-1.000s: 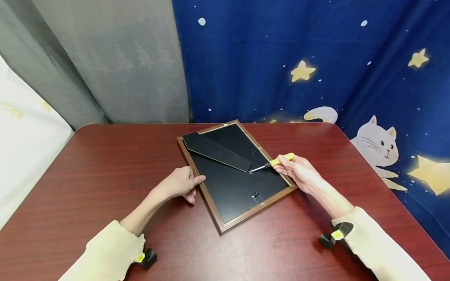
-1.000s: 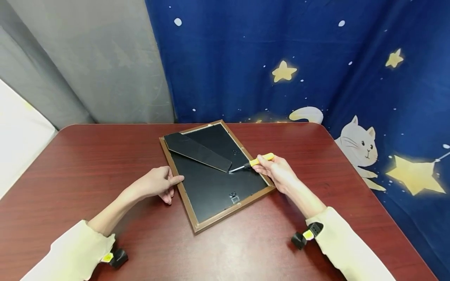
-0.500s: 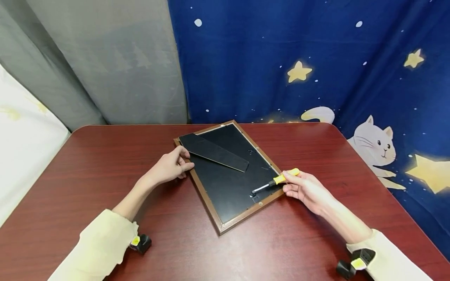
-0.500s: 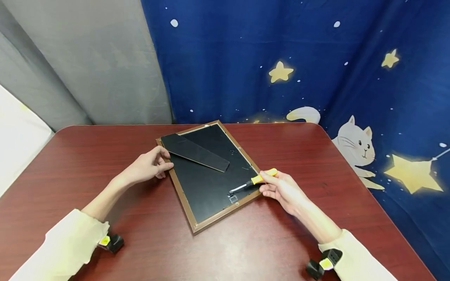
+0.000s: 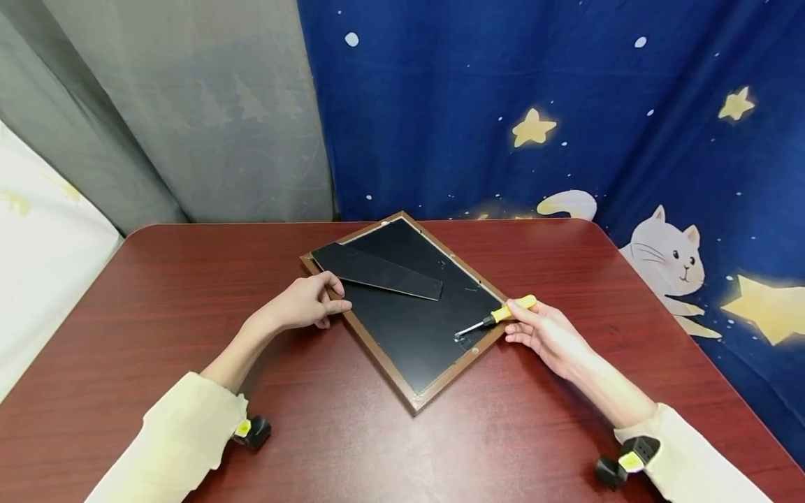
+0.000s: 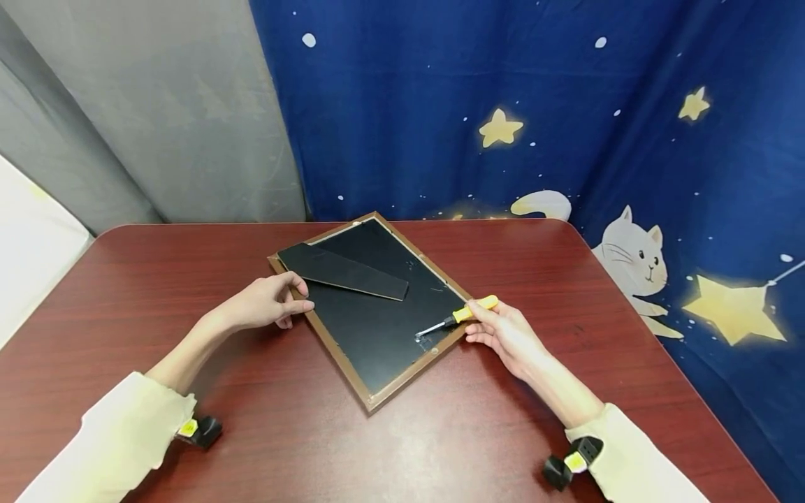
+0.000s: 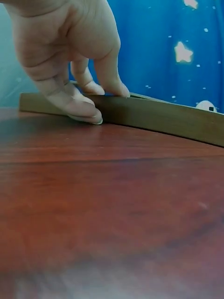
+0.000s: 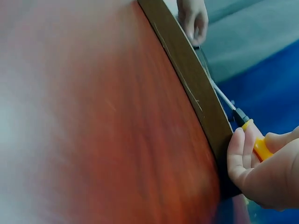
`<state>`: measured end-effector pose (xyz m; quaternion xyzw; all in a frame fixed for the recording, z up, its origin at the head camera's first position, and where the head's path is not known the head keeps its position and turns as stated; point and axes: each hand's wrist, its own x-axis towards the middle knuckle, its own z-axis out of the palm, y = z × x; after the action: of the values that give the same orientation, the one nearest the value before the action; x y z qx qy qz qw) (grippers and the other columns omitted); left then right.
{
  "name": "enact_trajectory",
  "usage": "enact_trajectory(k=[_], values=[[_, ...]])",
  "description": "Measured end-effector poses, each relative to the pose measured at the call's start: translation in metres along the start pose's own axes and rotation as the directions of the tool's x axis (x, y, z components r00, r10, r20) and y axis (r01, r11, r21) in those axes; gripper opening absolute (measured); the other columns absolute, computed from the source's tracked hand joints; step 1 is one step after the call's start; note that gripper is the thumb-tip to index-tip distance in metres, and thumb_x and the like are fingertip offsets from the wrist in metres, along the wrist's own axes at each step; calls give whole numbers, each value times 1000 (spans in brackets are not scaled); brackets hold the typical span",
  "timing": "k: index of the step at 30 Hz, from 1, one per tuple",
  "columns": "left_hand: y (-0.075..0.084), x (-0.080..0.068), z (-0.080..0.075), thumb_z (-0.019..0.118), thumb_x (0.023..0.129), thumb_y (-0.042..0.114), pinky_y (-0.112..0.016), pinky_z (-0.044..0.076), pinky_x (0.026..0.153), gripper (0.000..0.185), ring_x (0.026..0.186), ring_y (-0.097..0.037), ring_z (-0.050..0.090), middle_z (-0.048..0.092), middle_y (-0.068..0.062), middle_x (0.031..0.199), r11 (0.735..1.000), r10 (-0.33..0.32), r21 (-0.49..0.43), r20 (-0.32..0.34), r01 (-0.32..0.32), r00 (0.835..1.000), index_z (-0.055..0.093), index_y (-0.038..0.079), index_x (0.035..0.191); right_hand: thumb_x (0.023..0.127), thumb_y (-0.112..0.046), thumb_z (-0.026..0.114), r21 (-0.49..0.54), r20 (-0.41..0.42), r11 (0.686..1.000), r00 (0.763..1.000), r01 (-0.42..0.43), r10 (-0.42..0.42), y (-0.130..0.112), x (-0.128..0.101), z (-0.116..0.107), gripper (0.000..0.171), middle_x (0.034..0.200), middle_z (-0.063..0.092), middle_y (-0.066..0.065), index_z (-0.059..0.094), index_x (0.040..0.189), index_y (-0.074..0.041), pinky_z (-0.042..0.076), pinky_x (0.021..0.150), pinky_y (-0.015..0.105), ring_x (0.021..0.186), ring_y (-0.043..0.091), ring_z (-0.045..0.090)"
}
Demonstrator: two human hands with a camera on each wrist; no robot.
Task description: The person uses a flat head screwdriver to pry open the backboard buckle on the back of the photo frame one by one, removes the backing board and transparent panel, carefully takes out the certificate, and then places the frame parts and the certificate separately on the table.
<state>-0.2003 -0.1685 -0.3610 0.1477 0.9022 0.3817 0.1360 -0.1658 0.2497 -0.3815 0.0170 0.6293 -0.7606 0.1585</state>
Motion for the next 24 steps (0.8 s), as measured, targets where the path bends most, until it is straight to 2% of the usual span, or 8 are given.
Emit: enact_trajectory(k=[7, 11, 13, 15, 18, 21, 22, 24], values=[[19, -22, 8, 69, 98, 21, -33, 55, 72, 34, 62, -22, 69, 65, -9, 72, 998, -27, -57, 109, 33, 994, 52, -2, 117, 106, -18, 56, -12, -21, 1000, 1000, -6, 6, -13, 36, -14, 14, 84, 64, 0, 54, 110, -5, 54, 67, 21, 65, 7, 59], [25, -30, 10, 68, 98, 20, -34, 57, 68, 35, 62, -25, 69, 64, -12, 74, 996, 12, -95, 170, 4, 985, 50, -2, 119, 105, -18, 58, -11, -35, 1000, 999, 21, -22, -19, 53, -16, 14, 83, 65, -2, 54, 109, -6, 52, 67, 20, 65, 7, 56], [25, -32, 11, 68, 99, 19, -33, 57, 66, 32, 62, -24, 69, 64, -12, 75, 995, 54, -87, 160, -40, 986, 51, -2, 118, 105, -18, 58, -6, -36, 1000, 999, 27, -28, -20, 56, -17, 14, 84, 65, -2, 54, 109, -5, 52, 68, 20, 66, 8, 56], [23, -33, 10, 67, 99, 18, -32, 56, 64, 28, 61, -22, 68, 65, -11, 75, 995, 89, -56, 102, -84, 991, 54, -1, 115, 105, -17, 58, 23, -36, 999, 999, 27, -27, -20, 55, -18, 12, 85, 66, -1, 55, 108, -5, 53, 70, 21, 68, 9, 58], [19, -33, 5, 66, 99, 17, -32, 54, 61, 21, 61, -18, 66, 65, -8, 74, 993, 120, 20, -55, -119, 991, 59, -1, 109, 105, -15, 57, 79, -25, 997, 999, 22, -20, -17, 47, -16, 10, 86, 68, 0, 56, 107, -5, 55, 72, 22, 70, 10, 62], [12, -32, -7, 64, 100, 18, -35, 51, 68, 23, 71, -20, 63, 64, -9, 82, 991, 105, 110, -224, -82, 969, 61, -2, 110, 105, -16, 56, 124, -2, 992, 1000, 17, -17, -13, 36, -11, 9, 89, 69, 1, 59, 107, -7, 56, 72, 22, 71, 10, 63], [9, -31, -11, 63, 101, 19, -38, 50, 72, 26, 78, -23, 61, 63, -11, 86, 990, 89, 133, -265, -55, 960, 60, -4, 112, 105, -16, 56, 128, 8, 992, 1000, 13, -14, -12, 32, -8, 10, 89, 70, 2, 59, 107, -7, 56, 72, 22, 71, 10, 63], [3, -29, -19, 60, 103, 22, -45, 47, 80, 34, 93, -30, 56, 57, -19, 100, 987, 34, 161, -304, 16, 952, 57, -8, 119, 106, -17, 55, 125, 34, 992, 999, -4, -1, -7, 25, -2, 10, 89, 70, 1, 61, 106, -9, 56, 71, 22, 70, 9, 63]])
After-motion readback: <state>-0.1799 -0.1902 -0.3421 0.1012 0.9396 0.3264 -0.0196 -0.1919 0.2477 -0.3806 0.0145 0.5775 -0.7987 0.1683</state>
